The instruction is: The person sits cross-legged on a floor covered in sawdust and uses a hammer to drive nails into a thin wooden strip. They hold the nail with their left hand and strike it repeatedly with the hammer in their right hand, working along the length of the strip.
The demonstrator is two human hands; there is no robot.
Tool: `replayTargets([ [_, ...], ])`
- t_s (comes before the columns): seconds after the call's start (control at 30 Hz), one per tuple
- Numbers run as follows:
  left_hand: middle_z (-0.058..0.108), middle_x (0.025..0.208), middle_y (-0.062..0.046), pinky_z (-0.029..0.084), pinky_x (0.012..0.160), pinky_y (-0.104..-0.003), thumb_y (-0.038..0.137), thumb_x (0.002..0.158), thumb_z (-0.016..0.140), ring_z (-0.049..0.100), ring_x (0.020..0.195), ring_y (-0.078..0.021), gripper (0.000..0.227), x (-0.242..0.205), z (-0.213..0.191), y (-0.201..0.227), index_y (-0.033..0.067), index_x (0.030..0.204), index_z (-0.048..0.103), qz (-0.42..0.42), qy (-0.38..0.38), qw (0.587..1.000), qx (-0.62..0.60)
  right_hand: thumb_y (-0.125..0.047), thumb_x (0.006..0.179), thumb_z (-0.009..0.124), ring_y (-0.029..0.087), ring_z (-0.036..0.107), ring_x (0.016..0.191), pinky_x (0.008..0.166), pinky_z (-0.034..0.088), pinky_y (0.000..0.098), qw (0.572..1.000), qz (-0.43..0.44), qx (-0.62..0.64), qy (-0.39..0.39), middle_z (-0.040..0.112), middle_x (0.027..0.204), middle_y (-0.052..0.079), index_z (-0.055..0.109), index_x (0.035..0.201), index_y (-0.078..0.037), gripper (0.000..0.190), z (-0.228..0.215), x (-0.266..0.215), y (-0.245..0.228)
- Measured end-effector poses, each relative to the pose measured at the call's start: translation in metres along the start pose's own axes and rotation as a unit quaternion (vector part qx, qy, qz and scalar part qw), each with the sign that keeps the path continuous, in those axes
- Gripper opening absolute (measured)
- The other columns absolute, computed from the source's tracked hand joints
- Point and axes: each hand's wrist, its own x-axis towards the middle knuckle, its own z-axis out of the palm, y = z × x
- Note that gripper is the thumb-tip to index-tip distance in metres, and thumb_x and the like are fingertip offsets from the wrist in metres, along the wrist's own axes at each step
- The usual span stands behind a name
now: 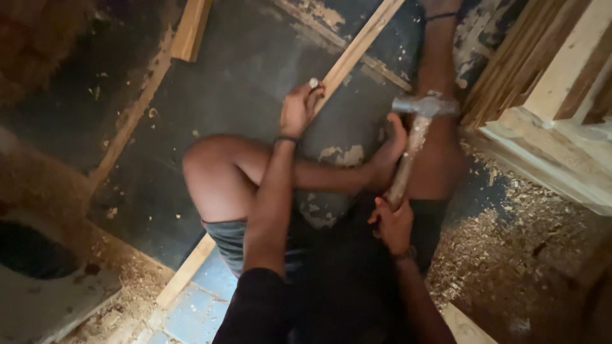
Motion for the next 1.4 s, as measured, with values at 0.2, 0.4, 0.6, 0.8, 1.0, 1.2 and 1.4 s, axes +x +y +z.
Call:
replayTargets([
  [0.2, 0.072, 0.09, -0.02, 0.054, 0.074, -0.049, 0.014, 0.101, 0.062, 0.069, 0.085, -0.0427, 0.017, 0.026, -0.01, 0.009, 0.01, 0.115, 0.071, -0.112, -0.113, 0.987, -0.002, -0.018, 0.094, 0.067, 0.017, 0.052, 0.041, 0.035, 0.037, 0.0305, 0.998, 0.067, -0.004, 0.021, 0.058, 0.057, 0.008, 0.057, 0.11, 0.001, 0.026, 0.002, 0.009, 0.011],
  [0.4, 0.074, 0.103, -0.022, 0.054, 0.073, -0.05, 0.018, 0.104, 0.06, 0.07, 0.09, -0.0437, 0.02, 0.044, -0.018, -0.013, 0.0081, 0.121, 0.067, 0.019, -0.087, 0.995, 0.039, -0.019, 0.093, 0.069, 0.014, 0.056, 0.045, 0.036, 0.041, 0.0294, 0.997, 0.053, 0.019, 0.061, 0.058, 0.061, 0.004, 0.055, 0.111, -0.002, 0.028, 0.004, 0.011, 0.013],
  [0.6, 0.069, 0.09, -0.026, 0.053, 0.068, -0.05, 0.021, 0.101, 0.062, 0.071, 0.079, -0.0427, 0.022, 0.035, 0.01, -0.001, 0.0119, 0.12, 0.067, -0.081, -0.159, 0.984, -0.011, -0.017, 0.094, 0.07, 0.013, 0.056, 0.047, 0.042, 0.044, 0.0273, 0.998, -0.009, -0.035, 0.051, 0.059, 0.06, 0.003, 0.056, 0.111, -0.001, 0.027, 0.007, 0.014, 0.0],
  [0.8, 0.064, 0.087, -0.027, 0.05, 0.065, -0.052, 0.02, 0.104, 0.061, 0.064, 0.078, -0.0474, 0.017, 0.04, 0.001, 0.003, 0.007, 0.115, 0.062, -0.063, -0.126, 0.99, -0.03, -0.012, 0.096, 0.067, 0.013, 0.054, 0.048, 0.044, 0.044, 0.0276, 0.998, -0.024, 0.013, 0.049, 0.055, 0.069, 0.003, 0.055, 0.107, 0.0, 0.021, 0.03, 0.016, -0.02],
  [1.0, 0.069, 0.09, -0.025, 0.05, 0.068, -0.054, 0.025, 0.102, 0.062, 0.067, 0.085, -0.0468, 0.019, 0.042, 0.002, 0.001, 0.0077, 0.111, 0.063, -0.056, -0.089, 0.994, -0.014, -0.011, 0.097, 0.068, 0.014, 0.058, 0.054, 0.05, 0.05, 0.0283, 0.995, -0.091, 0.02, 0.024, 0.057, 0.073, 0.006, 0.052, 0.11, 0.0, 0.023, 0.041, 0.034, -0.021],
  [1.2, 0.069, 0.095, -0.024, 0.051, 0.07, -0.054, 0.024, 0.104, 0.061, 0.067, 0.09, -0.0464, 0.018, 0.042, -0.004, 0.01, 0.0074, 0.112, 0.064, -0.024, -0.077, 0.996, -0.03, -0.008, 0.1, 0.066, 0.013, 0.063, 0.061, 0.057, 0.055, 0.0286, 0.99, -0.135, 0.019, 0.044, 0.061, 0.084, 0.006, 0.05, 0.122, -0.001, 0.029, 0.04, 0.042, -0.048],
  [1.4, 0.071, 0.099, -0.022, 0.055, 0.074, -0.05, 0.015, 0.101, 0.059, 0.07, 0.094, -0.043, 0.017, 0.041, -0.002, 0.011, 0.0074, 0.114, 0.064, -0.013, -0.075, 0.995, -0.06, -0.006, 0.105, 0.065, 0.014, 0.061, 0.059, 0.052, 0.049, 0.0273, 0.967, -0.191, -0.143, 0.087, 0.063, 0.076, 0.008, 0.046, 0.132, 0.002, 0.034, 0.039, 0.038, -0.108],
])
